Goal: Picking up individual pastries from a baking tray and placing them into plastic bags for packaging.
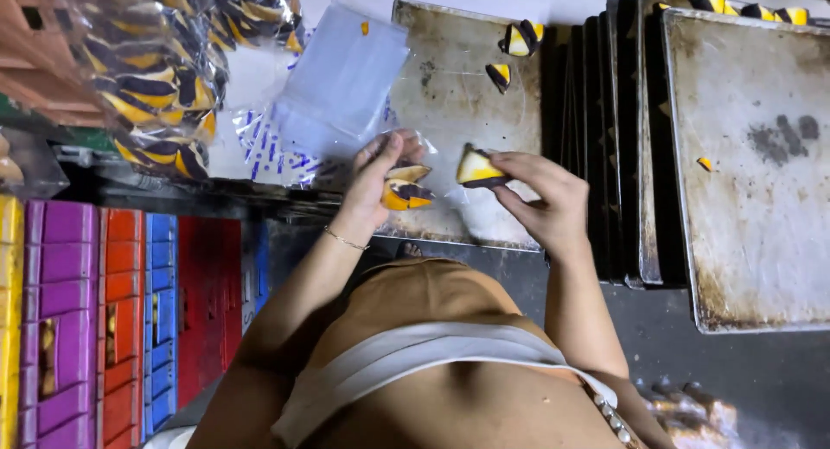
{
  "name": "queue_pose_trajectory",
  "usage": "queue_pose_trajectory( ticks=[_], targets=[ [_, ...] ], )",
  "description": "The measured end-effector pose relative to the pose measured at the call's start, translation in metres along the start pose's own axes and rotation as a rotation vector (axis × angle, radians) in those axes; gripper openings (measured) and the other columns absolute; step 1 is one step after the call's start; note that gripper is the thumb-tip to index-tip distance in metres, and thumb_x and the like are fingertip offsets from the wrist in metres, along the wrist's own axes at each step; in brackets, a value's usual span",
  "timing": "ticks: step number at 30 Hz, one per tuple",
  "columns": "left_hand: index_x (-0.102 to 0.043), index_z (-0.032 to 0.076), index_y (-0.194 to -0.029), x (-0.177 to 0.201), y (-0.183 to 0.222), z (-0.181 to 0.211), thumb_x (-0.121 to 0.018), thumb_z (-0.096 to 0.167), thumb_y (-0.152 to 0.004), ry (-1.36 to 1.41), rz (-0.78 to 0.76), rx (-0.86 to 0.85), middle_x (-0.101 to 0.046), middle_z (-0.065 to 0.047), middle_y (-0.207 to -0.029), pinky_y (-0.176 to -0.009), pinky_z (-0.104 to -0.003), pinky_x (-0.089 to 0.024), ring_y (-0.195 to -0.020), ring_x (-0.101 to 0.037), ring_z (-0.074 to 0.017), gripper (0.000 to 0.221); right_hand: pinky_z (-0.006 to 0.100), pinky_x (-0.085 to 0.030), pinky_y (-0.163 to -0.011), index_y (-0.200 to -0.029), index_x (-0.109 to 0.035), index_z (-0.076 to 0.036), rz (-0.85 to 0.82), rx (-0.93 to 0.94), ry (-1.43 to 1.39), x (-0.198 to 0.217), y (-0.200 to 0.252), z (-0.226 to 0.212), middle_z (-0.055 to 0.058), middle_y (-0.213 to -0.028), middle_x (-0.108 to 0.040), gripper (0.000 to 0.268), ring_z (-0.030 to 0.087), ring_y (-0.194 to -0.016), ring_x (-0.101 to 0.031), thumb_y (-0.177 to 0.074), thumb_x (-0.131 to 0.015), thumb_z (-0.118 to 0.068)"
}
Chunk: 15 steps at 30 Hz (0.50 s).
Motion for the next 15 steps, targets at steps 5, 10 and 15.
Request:
queue_pose_trajectory(
  ticks=[5, 10, 15],
  targets=[
    [-0.073, 0.011, -0.107, -0.033, 0.014, 0.012, -0.087, 0.042, -0.081, -0.151, 0.005, 0.019, -0.076, -0.013, -0.101, -0.086, -0.044, -0.063, -0.100, -0.074, -0.0273, 0.043, 0.042, -0.063, -0.083, -0.106, -0.080, -0.005, -0.020, 0.128, 0.057, -0.013, -0.015, -0.014, 0.012, -0.104, -0.079, 0.032, 0.031, -0.096, -0.077, -0.078, -0.088, 0.009],
    [-0.075, 0.012, -0.099, -0.055, 0.018, 0.017, -0.091, 0.038, -0.081, -0.237, -0.083, -0.027, -0.075, -0.009, -0.098, -0.082, -0.035, -0.062, -0.097, -0.073, -0.0202, 0.035, 0.048, -0.063, -0.073, -0.101, -0.080, -0.002, 0.062, 0.228, 0.127, -0.016, -0.022, -0.018, 0.016, -0.092, -0.077, 0.026, 0.038, -0.084, -0.075, -0.079, -0.088, 0.009],
    [-0.072, 0.003, -0.100, -0.080, 0.033, 0.035, -0.094, 0.047, -0.072, -0.181, -0.061, 0.105, -0.067, -0.012, -0.091, -0.072, -0.047, -0.065, -0.090, -0.071, -0.0272, 0.057, 0.046, -0.064, -0.078, -0.096, -0.080, -0.004, 0.055, 0.223, 0.050, -0.032, -0.036, -0.030, 0.013, -0.096, -0.079, 0.019, 0.036, -0.089, -0.077, -0.083, -0.083, 0.010]
  ],
)
Point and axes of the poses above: each hand's wrist, its own y-axis away from the middle knuckle, its own x-axis out of the back of the hand, z = x × y, the point moved 3 cm from there along -y, towards the middle knuckle
